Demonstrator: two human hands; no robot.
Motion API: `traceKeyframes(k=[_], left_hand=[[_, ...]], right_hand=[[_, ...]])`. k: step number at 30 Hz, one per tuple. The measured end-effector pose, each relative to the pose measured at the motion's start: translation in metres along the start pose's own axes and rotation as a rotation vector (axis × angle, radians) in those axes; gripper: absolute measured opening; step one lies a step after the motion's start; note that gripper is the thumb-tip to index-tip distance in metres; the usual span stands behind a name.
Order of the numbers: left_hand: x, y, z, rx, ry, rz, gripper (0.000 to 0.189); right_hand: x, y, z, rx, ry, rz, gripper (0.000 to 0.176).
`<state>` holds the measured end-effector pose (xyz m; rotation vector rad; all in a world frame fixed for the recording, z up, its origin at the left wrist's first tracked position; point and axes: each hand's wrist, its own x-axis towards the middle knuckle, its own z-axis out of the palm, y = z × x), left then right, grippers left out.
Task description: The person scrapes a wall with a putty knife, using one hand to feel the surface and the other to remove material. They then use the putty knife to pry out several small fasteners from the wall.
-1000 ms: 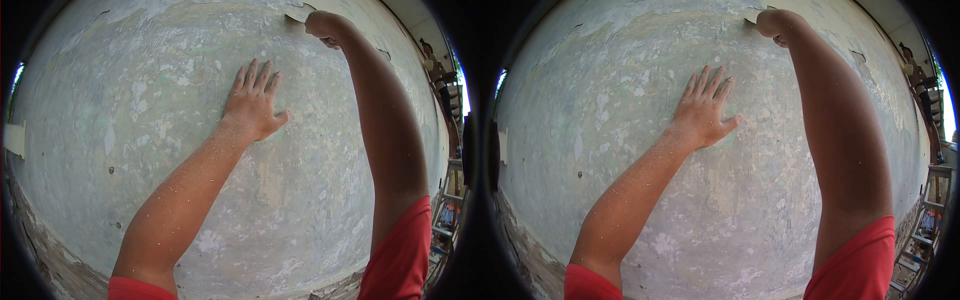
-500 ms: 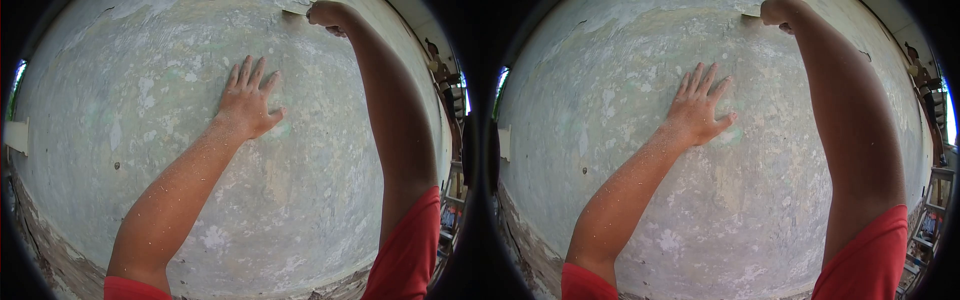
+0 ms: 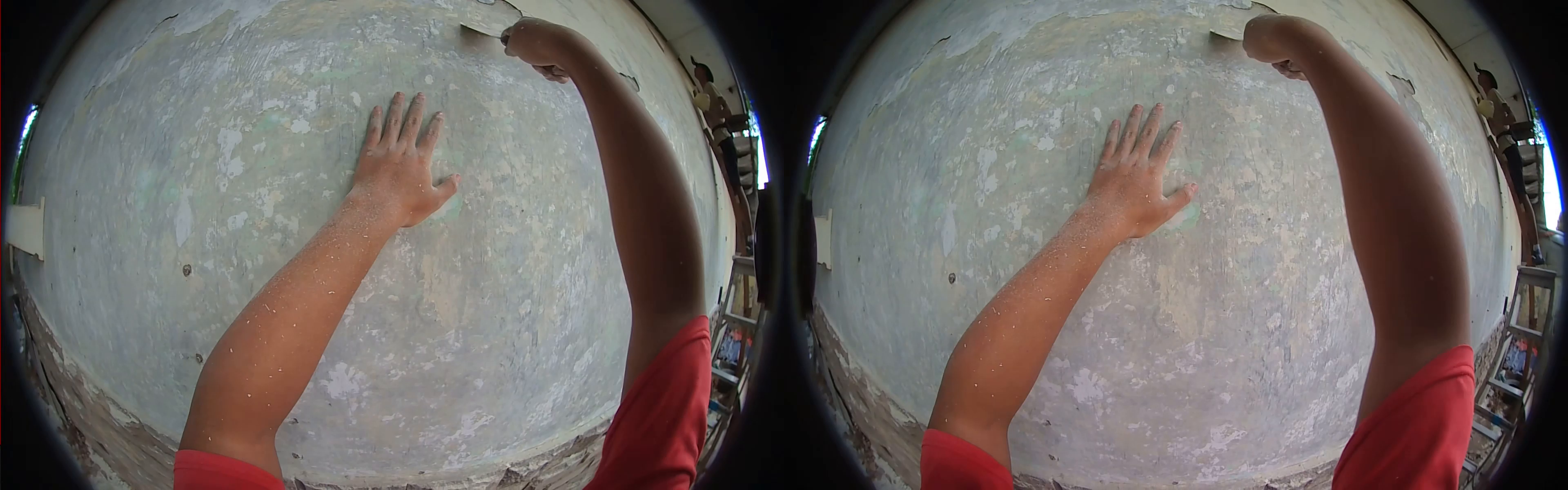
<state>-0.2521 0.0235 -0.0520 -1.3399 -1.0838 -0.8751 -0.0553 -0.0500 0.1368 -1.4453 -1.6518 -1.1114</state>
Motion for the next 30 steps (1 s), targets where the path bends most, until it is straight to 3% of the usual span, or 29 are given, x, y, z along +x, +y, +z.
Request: traceKeyframes(k=[4, 7, 8, 11, 14, 16, 18, 21, 23, 27, 28, 29, 30], left_hand=[[-0.001, 0.014, 0.003, 0.002, 0.022, 0.007, 0.086], [0.002, 0.041, 0.003, -0.031, 0.012, 0.033, 0.087], [0.003, 0.048, 0.003, -0.031, 0.014, 0.031, 0.087], [0.001, 0.07, 0.004, -0.045, 0.011, 0.085, 0.087], [0.001, 0.077, 0.006, -0.031, 0.021, 0.05, 0.088], [0.001, 0.083, 0.008, -0.035, 0.034, 0.013, 0.088], [0.001, 0.096, 0.007, -0.048, 0.036, -0.003, 0.088], [-0.002, 0.13, 0.008, -0.056, 0.058, -0.01, 0.086], [-0.003, 0.158, 0.009, -0.06, 0.04, -0.012, 0.085], [-0.007, 0.23, 0.008, -0.044, -0.028, -0.061, 0.085], [-0.017, 0.252, 0.021, -0.029, 0.037, -0.055, 0.085], [-0.019, 0.271, 0.02, -0.031, 0.011, -0.056, 0.085], [-0.024, 0.291, 0.021, -0.051, 0.006, -0.075, 0.085]], right_hand=[[-0.047, 0.012, -0.004, 0.091, -0.019, 0.16, 0.017], [-0.007, 0.021, 0.01, 0.094, 0.075, 0.233, 0.015], [-0.004, 0.021, 0.015, 0.162, 0.098, 0.159, 0.015], [-0.012, 0.025, 0.035, 0.28, 0.141, 0.192, 0.017], [-0.061, 0.047, 0.05, 0.262, 0.113, 0.159, 0.026], [-0.114, 0.059, 0.052, 0.272, -0.001, 0.203, 0.034], [-0.16, 0.089, 0.086, 0.257, 0.163, 0.081, 0.04], [-0.248, 0.119, 0.122, 0.29, 0.105, 0.254, 0.037], [-0.305, 0.158, 0.165, 0.347, 0.164, 0.219, 0.036], [-0.437, 0.209, 0.21, 0.459, -0.15, 0.313, 0.047], [-0.476, 0.213, 0.256, 0.511, -0.089, 0.31, 0.049], [-0.502, 0.219, 0.256, 0.543, -0.208, 0.388, 0.051], [-0.528, 0.229, 0.266, 0.672, -0.174, 0.386, 0.052]])
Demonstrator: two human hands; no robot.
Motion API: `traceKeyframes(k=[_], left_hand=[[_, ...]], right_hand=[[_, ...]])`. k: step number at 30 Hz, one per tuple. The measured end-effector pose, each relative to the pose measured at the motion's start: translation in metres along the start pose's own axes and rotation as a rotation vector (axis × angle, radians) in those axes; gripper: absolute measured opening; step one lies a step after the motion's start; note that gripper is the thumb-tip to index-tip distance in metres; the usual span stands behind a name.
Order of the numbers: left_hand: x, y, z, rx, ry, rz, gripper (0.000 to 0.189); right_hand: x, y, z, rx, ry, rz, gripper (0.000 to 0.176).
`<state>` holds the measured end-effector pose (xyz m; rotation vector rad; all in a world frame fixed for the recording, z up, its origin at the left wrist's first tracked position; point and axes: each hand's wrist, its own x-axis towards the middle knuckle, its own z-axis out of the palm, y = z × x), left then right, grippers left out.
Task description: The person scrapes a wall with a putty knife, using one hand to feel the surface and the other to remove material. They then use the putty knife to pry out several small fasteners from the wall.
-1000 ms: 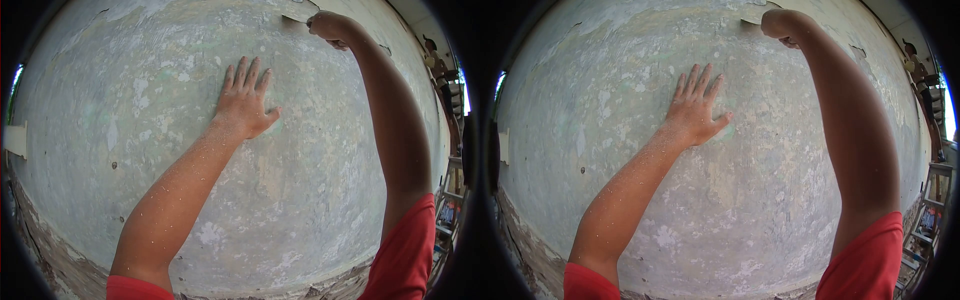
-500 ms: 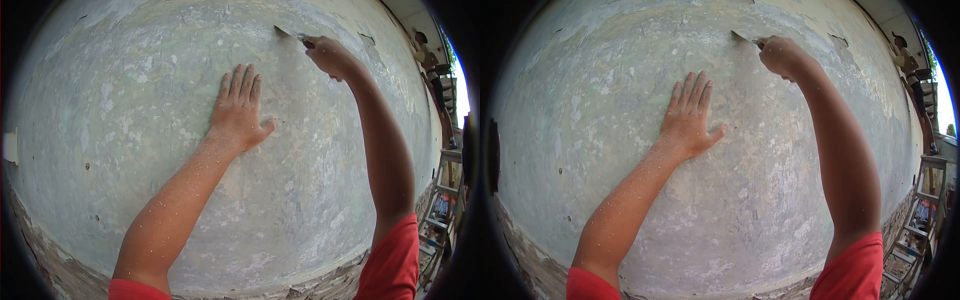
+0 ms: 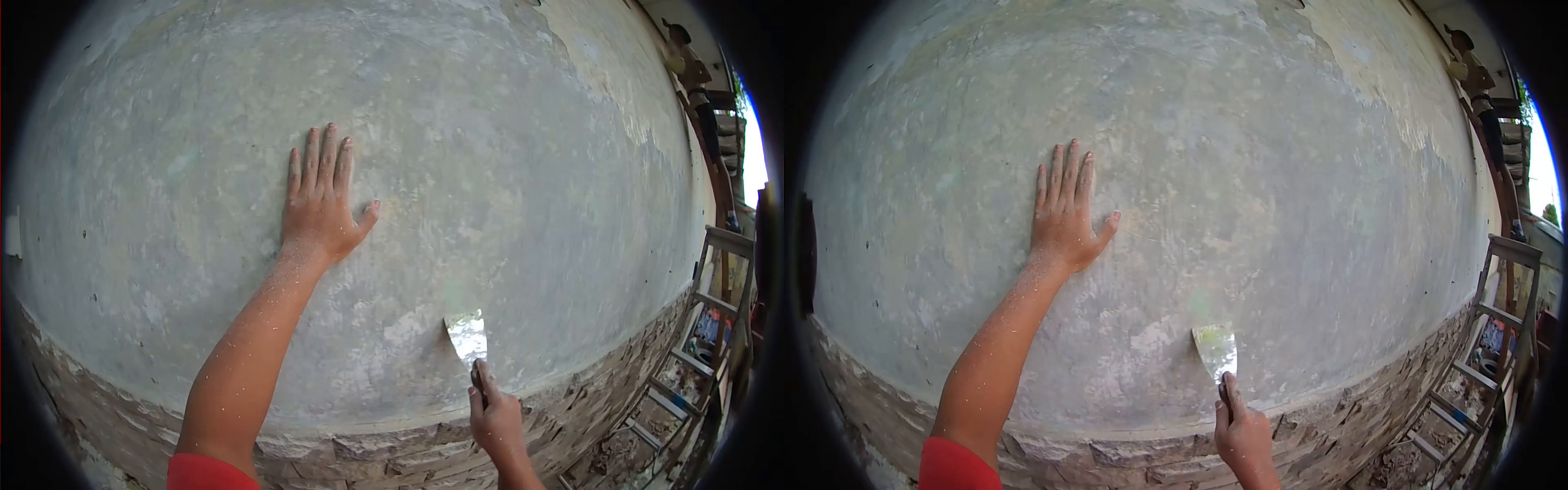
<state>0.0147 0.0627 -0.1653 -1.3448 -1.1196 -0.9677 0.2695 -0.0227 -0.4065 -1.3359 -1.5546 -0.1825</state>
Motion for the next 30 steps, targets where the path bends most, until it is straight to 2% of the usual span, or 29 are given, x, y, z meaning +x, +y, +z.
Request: traceKeyframes(k=[1, 3, 5, 7, 9, 10, 12, 14, 15, 17, 18, 19, 21, 22, 24, 25, 26, 28, 30], left_hand=[[-0.007, 0.019, 0.001, -0.019, 0.0, -0.019, 0.085], [-0.022, 0.05, 0.005, -0.03, -0.044, -0.034, 0.084], [-0.049, 0.075, 0.009, -0.032, -0.084, -0.047, 0.084], [-0.091, 0.106, 0.004, -0.275, -0.194, -0.061, 0.081], [-0.149, 0.141, -0.008, -0.545, -0.243, -0.095, 0.077], [-0.183, 0.162, -0.022, -0.81, -0.26, -0.167, 0.072], [-0.24, 0.206, -0.052, -1.213, -0.34, -0.372, 0.059], [-0.26, 0.243, -0.058, -1.641, -0.448, -0.873, 0.046], [-0.255, 0.238, -0.053, -1.652, -0.442, -0.865, 0.046], [-0.248, 0.235, -0.045, -1.78, -0.943, -1.045, 0.034], [-0.248, 0.237, -0.037, -1.722, -0.817, -0.989, 0.032], [-0.243, 0.239, -0.032, -1.743, -0.812, -0.982, 0.032], [-0.237, 0.239, -0.027, -1.841, -0.668, -1.138, 0.032], [-0.241, 0.234, -0.017, -1.74, -0.696, -1.049, 0.03], [-0.231, 0.216, -0.009, -1.492, -0.589, -0.921, 0.029], [-0.217, 0.201, -0.015, -1.53, -0.631, -1.013, 0.029], [-0.195, 0.186, -0.026, -1.565, -0.666, -1.104, 0.03], [-0.156, 0.159, -0.043, -1.267, -0.692, -0.981, 0.031], [-0.116, 0.151, -0.06, -0.958, -0.588, -0.871, 0.031]], right_hand=[[-0.015, 0.027, 0.009, 0.095, 0.035, -0.037, 0.052], [-0.031, 0.045, 0.006, 0.083, -0.048, 0.088, 0.054], [-0.029, 0.063, 0.011, 0.165, -0.042, 0.047, 0.054], [-0.033, 0.066, 0.005, 0.238, -0.047, 0.011, 0.054], [-0.029, 0.054, -0.004, 0.366, -0.095, 0.26, 0.048], [-0.03, 0.05, -0.007, 0.459, -0.073, 0.29, 0.039], [-0.033, 0.059, 0.003, 0.496, -0.072, 0.275, 0.037], [-0.031, 0.042, 0.001, 0.512, 0.001, 0.238, 0.036], [-0.027, 0.041, 0.008, 0.506, 0.011, 0.232, 0.036], [-0.028, 0.047, 0.022, 0.39, 0.08, 0.078, 0.033], [-0.025, 0.042, 0.019, 0.395, 0.091, -0.016, 0.037], [-0.022, 0.038, 0.018, 0.378, 0.099, -0.023, 0.037], [-0.021, 0.035, 0.019, 0.342, -0.005, -0.006, 0.044], [-0.021, 0.039, 0.021, 0.395, -0.038, -0.048, 0.049], [-0.017, 0.036, 0.005, 0.316, -0.045, -0.104, 0.049], [-0.018, 0.039, -0.001, 0.244, -0.036, -0.167, 0.05], [-0.021, 0.051, -0.005, 0.36, -0.053, -0.102, 0.049], [-0.026, 0.068, -0.023, 0.442, -0.032, -0.059, 0.046], [-0.034, 0.091, -0.033, 0.533, 0.02, -0.03, 0.04]])
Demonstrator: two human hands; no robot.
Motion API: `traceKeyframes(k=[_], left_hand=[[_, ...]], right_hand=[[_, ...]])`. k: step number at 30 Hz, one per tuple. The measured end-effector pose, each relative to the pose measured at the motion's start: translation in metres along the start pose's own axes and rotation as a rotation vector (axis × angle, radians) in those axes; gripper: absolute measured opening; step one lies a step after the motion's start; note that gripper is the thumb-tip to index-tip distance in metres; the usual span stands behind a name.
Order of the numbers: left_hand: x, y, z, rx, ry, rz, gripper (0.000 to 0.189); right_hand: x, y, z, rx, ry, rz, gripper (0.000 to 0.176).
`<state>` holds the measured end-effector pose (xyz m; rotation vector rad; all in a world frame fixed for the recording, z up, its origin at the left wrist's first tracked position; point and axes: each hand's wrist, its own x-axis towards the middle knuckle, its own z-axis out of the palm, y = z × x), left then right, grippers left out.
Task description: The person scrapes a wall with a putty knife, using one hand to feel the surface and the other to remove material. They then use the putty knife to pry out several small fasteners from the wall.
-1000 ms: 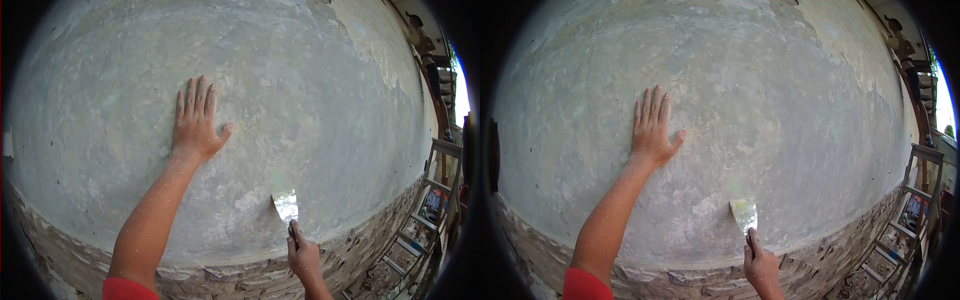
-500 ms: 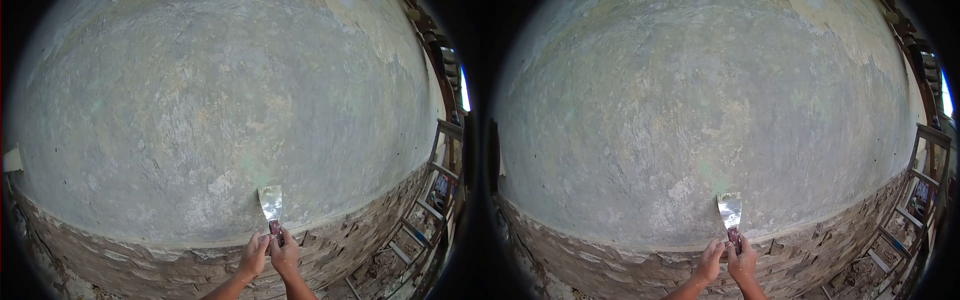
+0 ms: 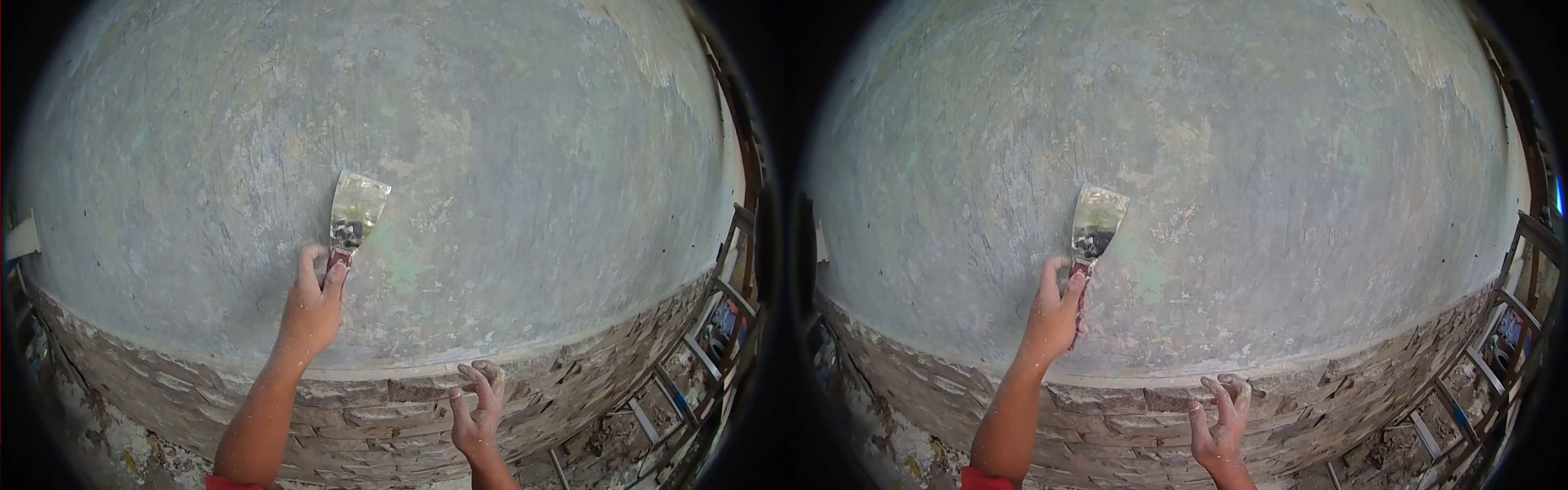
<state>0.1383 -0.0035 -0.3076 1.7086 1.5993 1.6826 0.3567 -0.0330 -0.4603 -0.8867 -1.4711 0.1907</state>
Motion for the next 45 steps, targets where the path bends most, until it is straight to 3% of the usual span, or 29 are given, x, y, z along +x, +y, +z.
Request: traceKeyframes(k=[1, 3, 4, 7, 12, 14, 16, 19, 22, 25, 28, 32, 34, 36, 37, 39, 41, 45], left_hand=[[0.013, 0.013, -0.006, 0.18, 0.082, 0.105, 0.045], [0.034, 0.052, -0.003, 0.353, 0.219, 0.222, 0.051], [0.044, 0.074, -0.001, 0.455, 0.225, 0.217, 0.051], [0.065, 0.116, 0.018, 0.609, 0.297, 0.232, 0.047], [0.076, 0.131, 0.045, 0.815, 0.498, 0.264, 0.043], [0.104, 0.152, 0.031, 0.882, 0.641, 0.401, 0.043], [0.1, 0.211, 0.025, 0.642, 0.514, 0.249, 0.045], [0.091, 0.242, 0.026, 0.668, 0.427, 0.152, 0.046], [0.102, 0.233, 0.026, 0.718, 0.459, 0.263, 0.046], [0.108, 0.259, 0.018, 0.747, 0.437, 0.217, 0.047], [0.108, 0.249, 0.015, 0.832, 0.411, 0.264, 0.047], [0.101, 0.265, 0.011, 0.839, 0.408, 0.261, 0.048], [0.112, 0.282, 0.005, 0.964, 0.384, 0.283, 0.047], [0.104, 0.276, 0.009, 1.068, 0.307, 0.269, 0.047], [0.098, 0.275, 0.017, 1.105, 0.294, 0.305, 0.045], [0.085, 0.273, 0.032, 1.179, 0.271, 0.377, 0.043], [0.116, 0.273, 0.022, 0.923, 0.345, 0.327, 0.043], [0.152, 0.315, 0.016, 0.881, 0.418, 0.259, 0.044]], right_hand=[[-0.006, 0.012, -0.008, 0.022, -0.022, 0.005, 0.04], [-0.017, 0.033, -0.026, 0.079, -0.043, 0.023, 0.038], [-0.017, 0.03, -0.038, 0.042, -0.075, 0.058, 0.028], [-0.03, 0.063, -0.079, 0.048, -0.16, 0.097, 0.028], [-0.062, 0.132, -0.151, -0.068, -0.143, 0.01, 0.03], [-0.063, 0.142, -0.174, -0.072, -0.173, 0.111, 0.025], [-0.066, 0.157, -0.188, -0.094, -0.188, 0.123, 0.023], [-0.076, 0.179, -0.206, -0.142, -0.2, 0.114, 0.02], [-0.084, 0.189, -0.215, -0.148, -0.194, 0.167, 0.019], [-0.077, 0.191, -0.215, -0.161, -0.247, 0.174, 0.02], [-0.067, 0.19, -0.22, -0.16, -0.246, 0.168, 0.023], [-0.004, 0.147, -0.215, -0.334, -0.3, 0.136, 0.032], [0.062, 0.123, -0.211, -0.148, -0.166, -0.264, 0.031], [0.134, 0.096, -0.205, -0.206, -0.037, -0.533, 0.044], [0.201, 0.05, -0.19, -0.259, 0.137, -0.687, 0.049], [0.264, 0.024, -0.17, -0.378, 0.239, -0.725, 0.058], [0.319, 0.014, -0.146, -0.52, 0.297, -0.729, 0.061], [0.347, 0.016, -0.112, -0.714, 0.352, -0.676, 0.065]])
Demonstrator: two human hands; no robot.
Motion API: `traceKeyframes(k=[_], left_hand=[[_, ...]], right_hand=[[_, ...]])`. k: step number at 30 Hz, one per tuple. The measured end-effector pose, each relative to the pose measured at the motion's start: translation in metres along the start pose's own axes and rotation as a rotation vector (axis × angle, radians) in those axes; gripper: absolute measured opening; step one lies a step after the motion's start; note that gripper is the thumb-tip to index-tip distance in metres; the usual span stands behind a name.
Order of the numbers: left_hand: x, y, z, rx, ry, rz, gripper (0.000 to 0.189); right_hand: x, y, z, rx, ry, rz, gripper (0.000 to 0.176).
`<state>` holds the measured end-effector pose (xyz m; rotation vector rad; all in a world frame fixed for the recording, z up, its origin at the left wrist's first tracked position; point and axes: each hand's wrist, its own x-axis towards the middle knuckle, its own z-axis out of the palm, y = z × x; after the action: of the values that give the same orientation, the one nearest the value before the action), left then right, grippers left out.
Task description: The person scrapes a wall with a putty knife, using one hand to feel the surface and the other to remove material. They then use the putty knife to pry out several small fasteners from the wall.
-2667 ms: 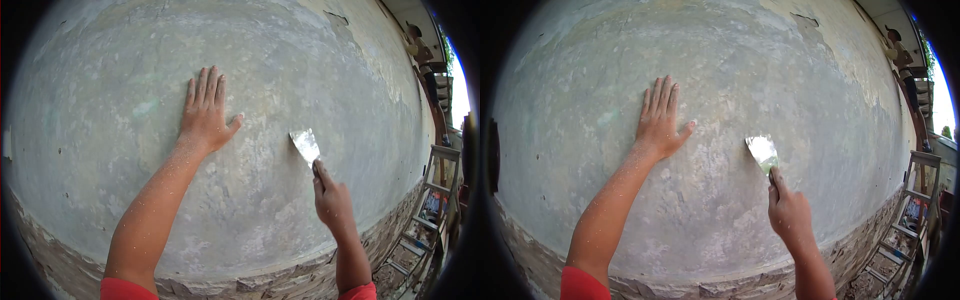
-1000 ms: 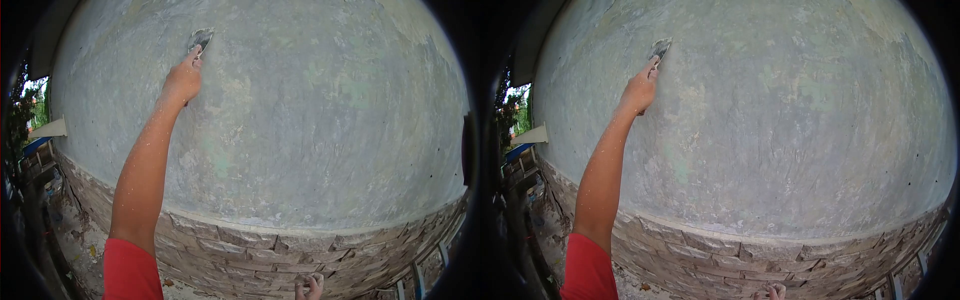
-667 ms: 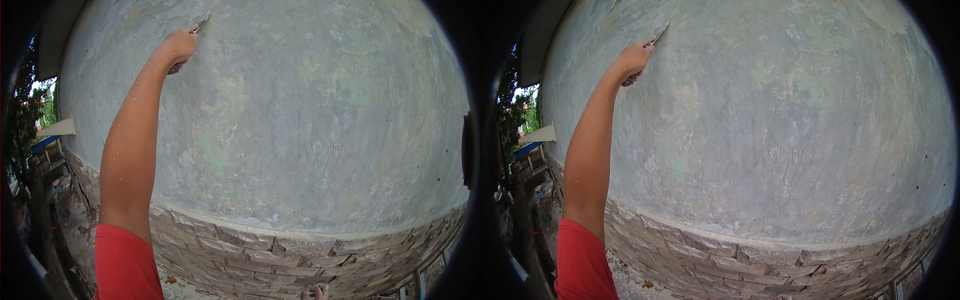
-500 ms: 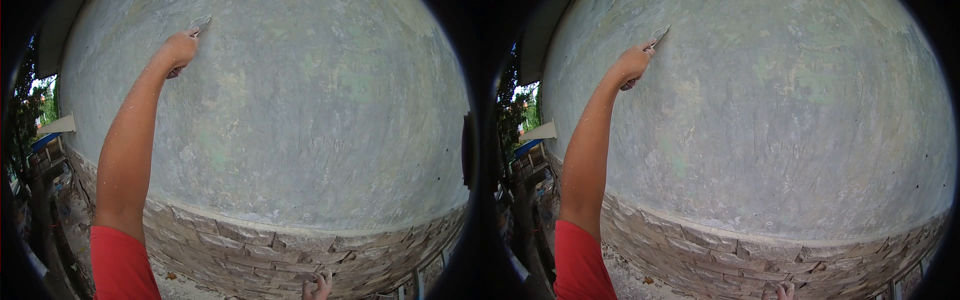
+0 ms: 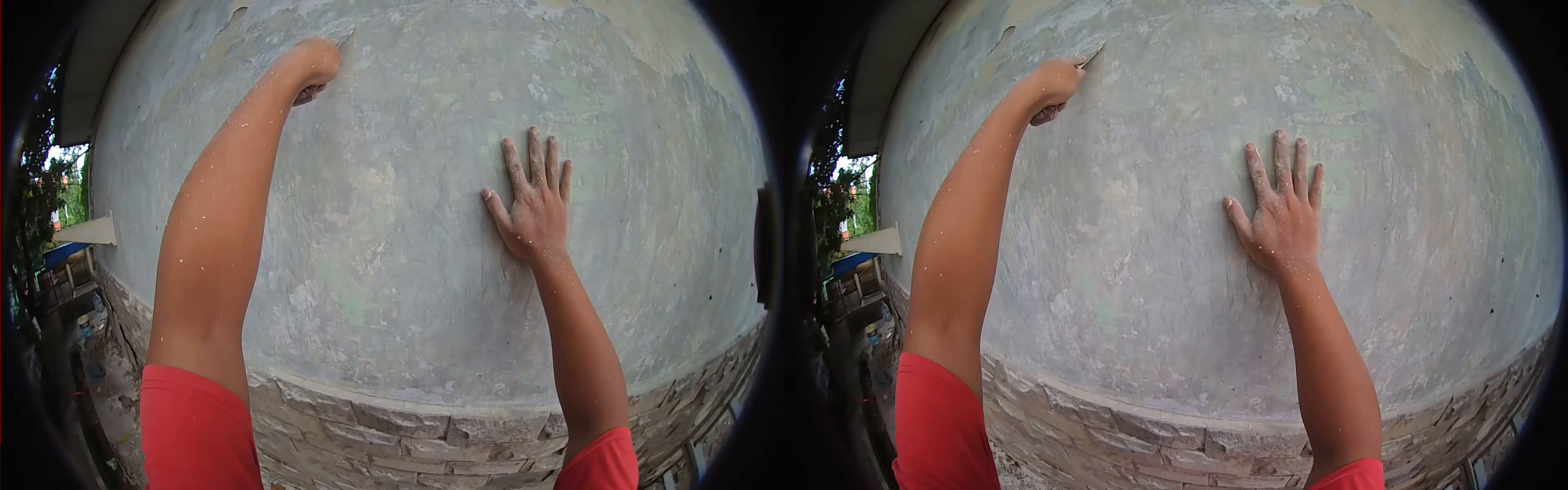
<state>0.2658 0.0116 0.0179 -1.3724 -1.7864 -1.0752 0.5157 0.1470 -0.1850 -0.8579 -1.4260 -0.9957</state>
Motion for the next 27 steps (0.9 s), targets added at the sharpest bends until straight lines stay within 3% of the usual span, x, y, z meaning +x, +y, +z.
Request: traceKeyframes(k=[3, 6, 8, 9, 15, 18, 19, 20, 24, 27], left_hand=[[0.015, -0.011, 0.025, 0.042, 0.017, 0.018, 0.046], [0.014, -0.013, 0.015, 0.16, 0.106, 0.247, 0.048], [0.007, 0.011, -0.01, -0.083, -0.03, 0.005, 0.048], [0.019, 0.012, -0.009, -0.021, -0.024, -0.032, 0.047], [-0.009, 0.044, 0.01, 0.036, 0.007, 0.089, 0.047], [-0.033, 0.059, 0.009, -0.083, -0.038, 0.062, 0.047], [-0.019, 0.068, 0.004, -0.037, -0.055, -0.063, 0.047], [-0.017, 0.072, 0.006, -0.036, -0.058, -0.057, 0.047], [-0.038, 0.066, 0.028, 0.121, -0.015, 0.15, 0.047], [-0.044, 0.08, 0.016, -0.068, -0.003, 0.014, 0.047]], right_hand=[[-0.004, 0.004, -0.001, 0.001, -0.056, 0.036, 0.068], [-0.001, 0.001, -0.001, 0.02, -0.027, 0.022, 0.067], [-0.004, 0.003, -0.002, 0.014, -0.051, 0.031, 0.067], [-0.003, 0.005, -0.002, 0.004, -0.049, 0.034, 0.067], [-0.005, 0.007, 0.002, 0.068, 0.001, 0.011, 0.064], [-0.005, 0.007, 0.001, 0.089, -0.013, 0.017, 0.064], [-0.004, 0.009, 0.002, 0.087, -0.01, 0.021, 0.064], [-0.003, 0.01, 0.004, 0.106, 0.0, 0.014, 0.064], [-0.007, 0.013, 0.007, 0.146, 0.016, -0.001, 0.066], [-0.005, 0.011, 0.005, 0.183, 0.003, 0.004, 0.066]])
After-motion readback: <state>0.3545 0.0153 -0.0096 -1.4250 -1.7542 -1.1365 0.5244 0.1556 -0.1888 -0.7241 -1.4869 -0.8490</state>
